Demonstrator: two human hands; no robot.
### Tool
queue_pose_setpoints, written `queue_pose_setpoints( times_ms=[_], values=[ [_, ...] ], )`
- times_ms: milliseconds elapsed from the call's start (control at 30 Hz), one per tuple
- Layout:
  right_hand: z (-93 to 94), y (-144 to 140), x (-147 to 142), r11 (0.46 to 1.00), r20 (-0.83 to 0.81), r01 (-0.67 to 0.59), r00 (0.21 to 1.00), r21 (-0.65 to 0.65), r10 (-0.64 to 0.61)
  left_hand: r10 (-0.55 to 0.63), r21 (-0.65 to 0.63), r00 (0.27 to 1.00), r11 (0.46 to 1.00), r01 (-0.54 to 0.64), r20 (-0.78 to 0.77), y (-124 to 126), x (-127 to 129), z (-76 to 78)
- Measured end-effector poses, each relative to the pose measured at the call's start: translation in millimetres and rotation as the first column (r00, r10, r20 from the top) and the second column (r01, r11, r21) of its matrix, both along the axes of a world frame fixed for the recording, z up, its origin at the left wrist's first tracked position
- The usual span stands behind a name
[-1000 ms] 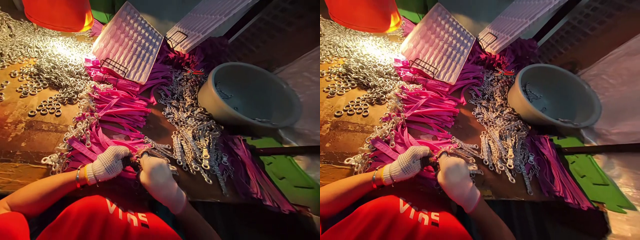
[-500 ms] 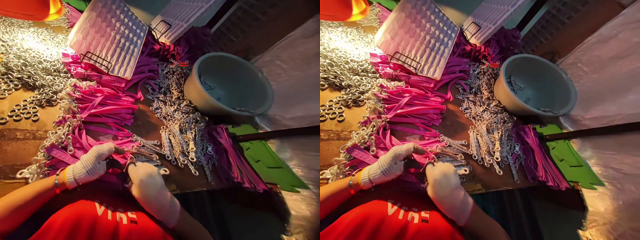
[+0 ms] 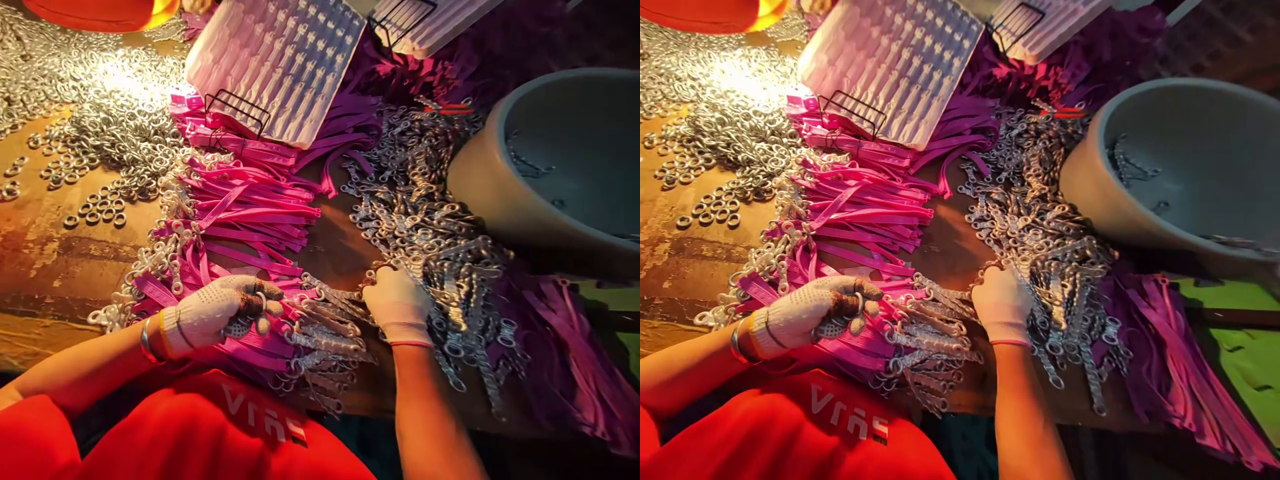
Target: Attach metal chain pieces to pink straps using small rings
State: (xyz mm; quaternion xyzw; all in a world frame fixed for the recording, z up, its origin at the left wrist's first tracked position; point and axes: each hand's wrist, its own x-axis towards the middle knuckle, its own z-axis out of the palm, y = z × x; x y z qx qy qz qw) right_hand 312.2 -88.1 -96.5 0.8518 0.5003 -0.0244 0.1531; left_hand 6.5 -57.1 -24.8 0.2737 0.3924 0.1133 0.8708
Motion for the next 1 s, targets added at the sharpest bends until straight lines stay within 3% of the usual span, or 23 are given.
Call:
queue_pose_setpoints(
  times_ms=[133,200,300,333,400,500,533,600,700,800,867,1000],
  values=[
    [-4.6,-15.6,5.9,0.97,-0.103,-0.045,0.992,0.239,0.072,-0.004,0.169,1.0,0.986,0.007,-0.015,-8.8,-3.2,-4.6],
    [0.2,-26.7,-4.0,0.904,-0.24,-0.038,0.958,0.426,0.153,-0.04,0.302,0.996,0.951,0.061,-0.074,-11.6,-5.0,-5.6],
    [24.5,-45.0,-40.5,0.789,-0.419,-0.066,0.819,0.611,0.392,-0.048,0.482,0.986,0.868,0.121,-0.16,-15.0,-6.1,-6.9],
    [36.0,-50.2,-56.6,0.79,-0.472,-0.078,0.764,0.608,0.439,-0.034,0.534,0.985,0.837,0.12,-0.169,-16.3,-5.9,-7.5],
    [59.2,-57.7,-88.5,0.856,-0.636,-0.099,0.627,0.507,0.449,0.002,0.64,0.983,0.76,0.117,-0.183,-19.5,-5.3,-8.9],
    [83.2,-61.8,-122.3,0.865,-0.77,-0.13,0.407,0.484,0.492,0.036,0.755,0.98,0.643,0.127,-0.196,-25.1,-5.0,-9.5],
    [87.0,-62.3,-128.4,0.865,-0.795,-0.115,0.349,0.488,0.495,0.045,0.767,0.983,0.632,0.109,-0.176,-27.1,-5.3,-9.1],
    [89.3,-64.1,-134.9,0.869,-0.825,-0.038,0.297,0.493,0.481,0.052,0.731,0.994,0.681,0.037,-0.099,-31.2,-6.2,-7.6],
    [84.8,-70.9,-138.9,0.844,-0.809,0.102,0.364,0.526,0.461,0.047,0.615,0.999,0.788,-0.032,-0.009,-37.3,-7.8,-4.4],
    [78.6,-80.1,-143.6,0.808,-0.747,0.117,0.475,0.577,0.465,-0.01,0.598,0.999,0.801,0.032,-0.04,-42.0,-9.6,-2.3],
    [76.0,-83.9,-146.6,0.787,-0.658,0.013,0.555,0.617,0.508,-0.049,0.648,0.993,0.754,0.104,-0.103,-43.8,-10.6,-3.0],
    [76.4,-83.7,-148.2,0.735,-0.403,-0.403,0.643,0.545,0.651,-0.046,0.81,0.979,0.554,0.192,-0.201,-46.2,-10.6,-9.4]
  ],
)
